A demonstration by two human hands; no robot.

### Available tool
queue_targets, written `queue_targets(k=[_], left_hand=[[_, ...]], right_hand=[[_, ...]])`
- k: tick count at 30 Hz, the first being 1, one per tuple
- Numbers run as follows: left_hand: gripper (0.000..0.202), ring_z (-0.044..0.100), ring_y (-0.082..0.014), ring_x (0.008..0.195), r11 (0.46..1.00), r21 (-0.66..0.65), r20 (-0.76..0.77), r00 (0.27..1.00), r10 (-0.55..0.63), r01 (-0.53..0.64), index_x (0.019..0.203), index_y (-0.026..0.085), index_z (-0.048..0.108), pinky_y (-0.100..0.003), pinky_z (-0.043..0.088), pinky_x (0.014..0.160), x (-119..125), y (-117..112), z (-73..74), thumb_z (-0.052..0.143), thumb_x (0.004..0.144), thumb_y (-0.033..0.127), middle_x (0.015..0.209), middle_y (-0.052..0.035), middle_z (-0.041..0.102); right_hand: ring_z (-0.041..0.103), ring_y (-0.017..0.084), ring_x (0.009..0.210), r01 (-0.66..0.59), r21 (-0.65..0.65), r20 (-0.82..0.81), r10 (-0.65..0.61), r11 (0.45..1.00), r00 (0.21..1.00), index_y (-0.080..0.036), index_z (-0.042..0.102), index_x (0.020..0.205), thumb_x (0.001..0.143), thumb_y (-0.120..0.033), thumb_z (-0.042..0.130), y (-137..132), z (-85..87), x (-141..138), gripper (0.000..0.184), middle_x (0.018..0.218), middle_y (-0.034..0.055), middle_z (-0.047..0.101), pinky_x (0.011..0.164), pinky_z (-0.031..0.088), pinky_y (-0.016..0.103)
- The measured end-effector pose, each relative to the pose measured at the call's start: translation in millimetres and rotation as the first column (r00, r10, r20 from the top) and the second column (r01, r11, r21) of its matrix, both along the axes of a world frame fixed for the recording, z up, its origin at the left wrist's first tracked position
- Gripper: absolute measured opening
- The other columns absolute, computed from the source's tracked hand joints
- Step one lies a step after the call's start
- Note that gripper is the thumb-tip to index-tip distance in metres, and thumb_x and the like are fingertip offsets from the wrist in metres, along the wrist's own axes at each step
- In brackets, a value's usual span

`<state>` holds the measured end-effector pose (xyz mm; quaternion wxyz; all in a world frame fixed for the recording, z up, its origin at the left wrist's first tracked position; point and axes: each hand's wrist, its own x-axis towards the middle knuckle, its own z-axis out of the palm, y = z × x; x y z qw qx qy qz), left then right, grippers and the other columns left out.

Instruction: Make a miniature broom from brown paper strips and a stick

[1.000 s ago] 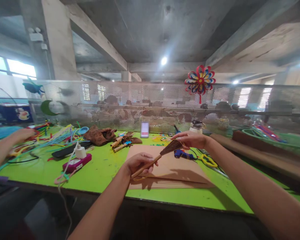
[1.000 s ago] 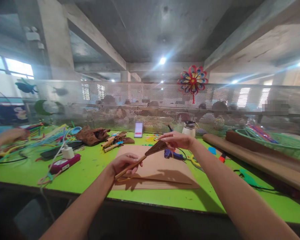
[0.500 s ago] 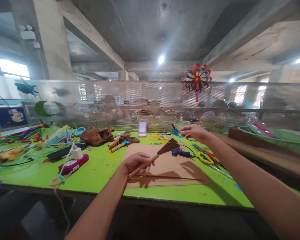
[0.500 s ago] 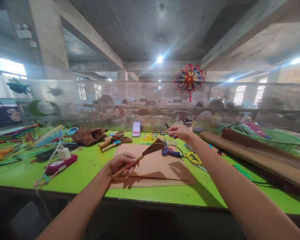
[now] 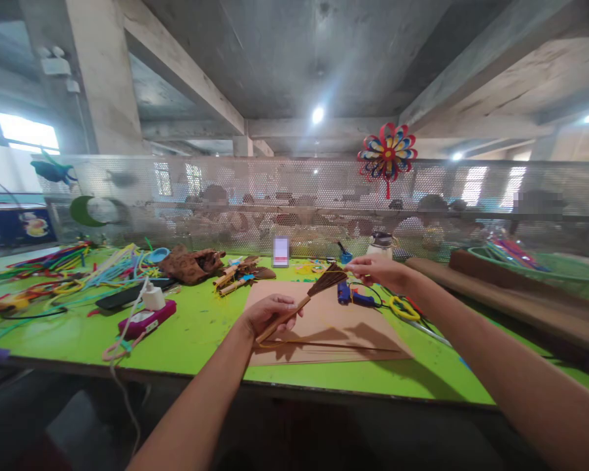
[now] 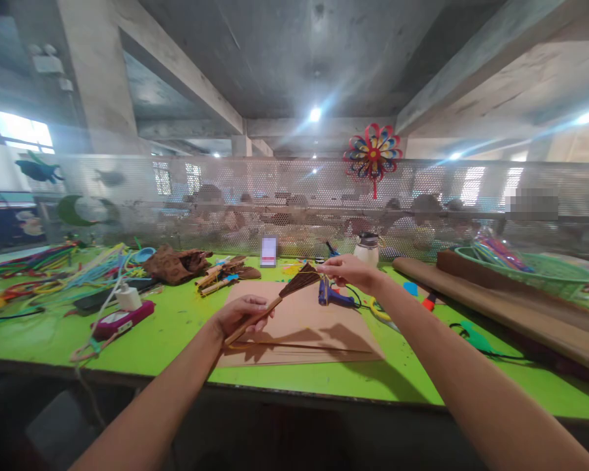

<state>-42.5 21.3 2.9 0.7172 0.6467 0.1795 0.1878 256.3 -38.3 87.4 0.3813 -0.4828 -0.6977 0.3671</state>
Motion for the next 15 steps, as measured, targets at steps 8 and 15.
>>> queue_targets(k=[8, 15], left_hand=[[0.027, 0.052, -0.0076, 0.038, 1.000, -0.007, -0.007, 1.000, -0.016, 0.016, 0.088, 0.006, 0.065, -0.016, 0.034, 0.037, 0, 2, -2.1, 0.065, 0.076, 0.030, 0.058, -0.0062, 0.064], [0.027, 0.053, -0.0085, 0.039, 1.000, -0.015, 0.004, 1.000, -0.015, 0.016, 0.088, 0.006, 0.065, -0.016, 0.035, 0.037, 0, 2, -1.8, 0.064, 0.076, 0.030, 0.056, -0.0062, 0.063]], right_hand=[[0.040, 0.006, 0.044, 0.016, -0.038, -0.056, -0.018, 0.999, 0.998, -0.013, 0.064, 0.060, 0.054, -0.038, 0.079, 4, -9.9, 8, 0.030, 0.049, -0.0034, 0.052, 0.044, 0.030, 0.021], [0.040, 0.005, 0.042, 0.255, 0.068, -0.275, -0.228, 0.964, 0.934, -0.014, 0.063, 0.061, 0.048, -0.037, 0.082, 11, 4.1, 24, 0.033, 0.047, -0.0054, 0.050, 0.043, 0.031, 0.021]])
